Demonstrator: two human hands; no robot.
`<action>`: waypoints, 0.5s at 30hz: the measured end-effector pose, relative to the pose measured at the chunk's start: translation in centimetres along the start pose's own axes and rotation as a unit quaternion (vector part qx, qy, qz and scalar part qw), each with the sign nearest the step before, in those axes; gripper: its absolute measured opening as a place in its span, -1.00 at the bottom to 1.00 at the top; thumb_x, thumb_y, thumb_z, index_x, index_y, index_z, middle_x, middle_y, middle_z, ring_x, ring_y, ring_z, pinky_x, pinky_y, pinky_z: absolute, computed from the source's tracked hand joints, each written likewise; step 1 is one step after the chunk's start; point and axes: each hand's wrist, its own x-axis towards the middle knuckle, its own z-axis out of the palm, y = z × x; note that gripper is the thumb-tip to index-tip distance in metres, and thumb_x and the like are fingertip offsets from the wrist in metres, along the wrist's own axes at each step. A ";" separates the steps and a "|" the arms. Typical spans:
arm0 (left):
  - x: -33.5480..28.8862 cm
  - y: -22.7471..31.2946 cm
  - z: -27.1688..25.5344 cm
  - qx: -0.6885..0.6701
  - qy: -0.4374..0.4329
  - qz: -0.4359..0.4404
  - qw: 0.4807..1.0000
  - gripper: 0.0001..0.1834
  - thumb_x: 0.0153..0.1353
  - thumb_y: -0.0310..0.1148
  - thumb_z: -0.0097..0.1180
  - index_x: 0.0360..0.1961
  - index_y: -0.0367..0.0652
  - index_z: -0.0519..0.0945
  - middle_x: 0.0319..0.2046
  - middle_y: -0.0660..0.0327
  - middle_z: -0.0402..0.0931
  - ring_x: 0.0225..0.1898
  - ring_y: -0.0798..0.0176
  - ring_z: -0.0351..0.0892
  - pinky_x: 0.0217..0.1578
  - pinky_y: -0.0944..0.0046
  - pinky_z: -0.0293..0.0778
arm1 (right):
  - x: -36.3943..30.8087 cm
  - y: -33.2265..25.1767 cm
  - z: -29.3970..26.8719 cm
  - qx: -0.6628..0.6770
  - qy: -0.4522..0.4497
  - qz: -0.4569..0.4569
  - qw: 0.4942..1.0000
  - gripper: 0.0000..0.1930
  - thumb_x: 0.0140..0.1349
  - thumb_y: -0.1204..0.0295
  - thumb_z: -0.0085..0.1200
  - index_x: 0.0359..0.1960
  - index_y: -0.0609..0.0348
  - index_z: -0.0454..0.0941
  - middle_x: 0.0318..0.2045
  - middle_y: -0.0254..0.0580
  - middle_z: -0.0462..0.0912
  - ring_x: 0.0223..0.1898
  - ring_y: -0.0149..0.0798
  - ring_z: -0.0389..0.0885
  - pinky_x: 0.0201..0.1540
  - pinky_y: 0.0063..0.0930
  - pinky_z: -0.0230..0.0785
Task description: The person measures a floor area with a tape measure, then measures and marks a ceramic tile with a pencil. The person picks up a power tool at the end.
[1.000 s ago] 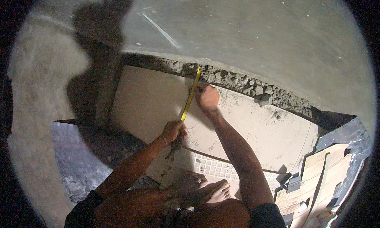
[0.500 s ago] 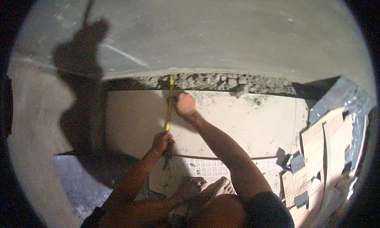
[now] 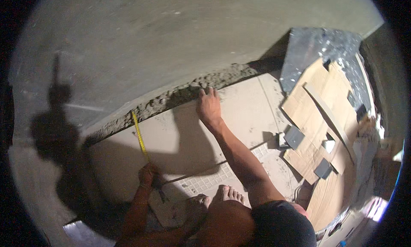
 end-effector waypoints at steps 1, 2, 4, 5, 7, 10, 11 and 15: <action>0.2 0.0 -0.2 -0.024 -0.026 -0.007 0.999 -0.69 0.45 -0.17 0.12 -0.37 -0.15 0.65 -0.49 0.25 0.58 -0.42 0.21 0.60 -0.38 0.17 0.51 | 0.3 0.9 -0.6 0.049 0.045 -0.012 0.998 -0.65 0.36 0.31 0.16 0.14 0.10 0.65 0.07 0.29 0.63 0.15 0.33 0.53 0.22 0.15 0.39; 0.5 0.0 -0.3 -0.047 -0.048 -0.016 0.998 -0.69 0.45 -0.16 0.12 -0.35 -0.15 0.66 -0.48 0.24 0.58 -0.40 0.20 0.60 -0.37 0.16 0.52 | 0.5 1.7 -1.5 0.095 0.075 -0.014 0.993 -0.70 0.33 0.36 0.16 0.06 0.14 0.68 -0.03 0.26 0.69 0.07 0.32 0.60 0.16 0.09 0.46; 0.8 0.1 -0.5 -0.083 -0.046 -0.021 0.995 -0.70 0.45 -0.15 0.12 -0.30 -0.15 0.66 -0.47 0.22 0.59 -0.40 0.18 0.61 -0.37 0.14 0.54 | 1.2 3.4 -3.7 0.156 0.191 0.034 0.969 -0.80 0.24 0.39 0.23 -0.17 0.23 0.70 -0.26 0.19 0.72 -0.20 0.28 0.70 -0.11 0.04 0.55; 0.9 0.1 -0.5 -0.099 -0.026 -0.018 0.995 -0.70 0.46 -0.14 0.12 -0.27 -0.16 0.65 -0.47 0.21 0.59 -0.40 0.17 0.61 -0.37 0.13 0.55 | 2.3 4.4 -5.2 0.176 0.179 0.072 0.965 -0.76 0.23 0.35 0.27 -0.15 0.22 0.70 -0.23 0.20 0.73 -0.17 0.28 0.71 -0.09 0.05 0.55; 0.9 0.1 -0.2 -0.105 -0.010 -0.035 0.994 -0.69 0.46 -0.13 0.11 -0.24 -0.17 0.64 -0.46 0.18 0.59 -0.42 0.15 0.61 -0.37 0.12 0.56 | 3.3 6.3 -7.7 0.166 0.179 0.109 0.964 -0.70 0.22 0.28 0.33 -0.11 0.22 0.71 -0.15 0.21 0.74 -0.10 0.27 0.72 -0.04 0.04 0.55; 0.6 -0.2 -0.1 -0.086 -0.033 -0.062 0.994 -0.68 0.47 -0.12 0.09 -0.21 -0.19 0.63 -0.46 0.17 0.58 -0.45 0.12 0.60 -0.37 0.11 0.56 | 3.4 8.8 -9.9 0.110 0.199 0.140 0.964 -0.61 0.20 0.23 0.39 -0.05 0.24 0.70 -0.05 0.24 0.71 -0.02 0.27 0.70 0.05 0.03 0.55; 0.5 -0.4 -0.2 -0.091 -0.048 -0.052 0.993 -0.68 0.47 -0.13 0.08 -0.22 -0.19 0.63 -0.47 0.17 0.58 -0.46 0.11 0.60 -0.37 0.11 0.56 | 3.3 9.9 -10.3 0.109 0.214 0.147 0.960 -0.58 0.19 0.23 0.40 -0.03 0.26 0.69 -0.03 0.26 0.69 -0.01 0.28 0.68 0.08 0.05 0.54; 0.9 -1.6 -0.7 -0.130 -0.064 -0.016 0.989 -0.69 0.45 -0.14 0.05 -0.24 -0.18 0.62 -0.49 0.17 0.57 -0.50 0.12 0.58 -0.39 0.11 0.54 | 3.4 16.1 -10.9 -0.035 0.192 0.039 0.980 -0.51 0.25 0.22 0.32 0.16 0.22 0.63 0.11 0.18 0.65 0.16 0.21 0.60 0.21 0.00 0.49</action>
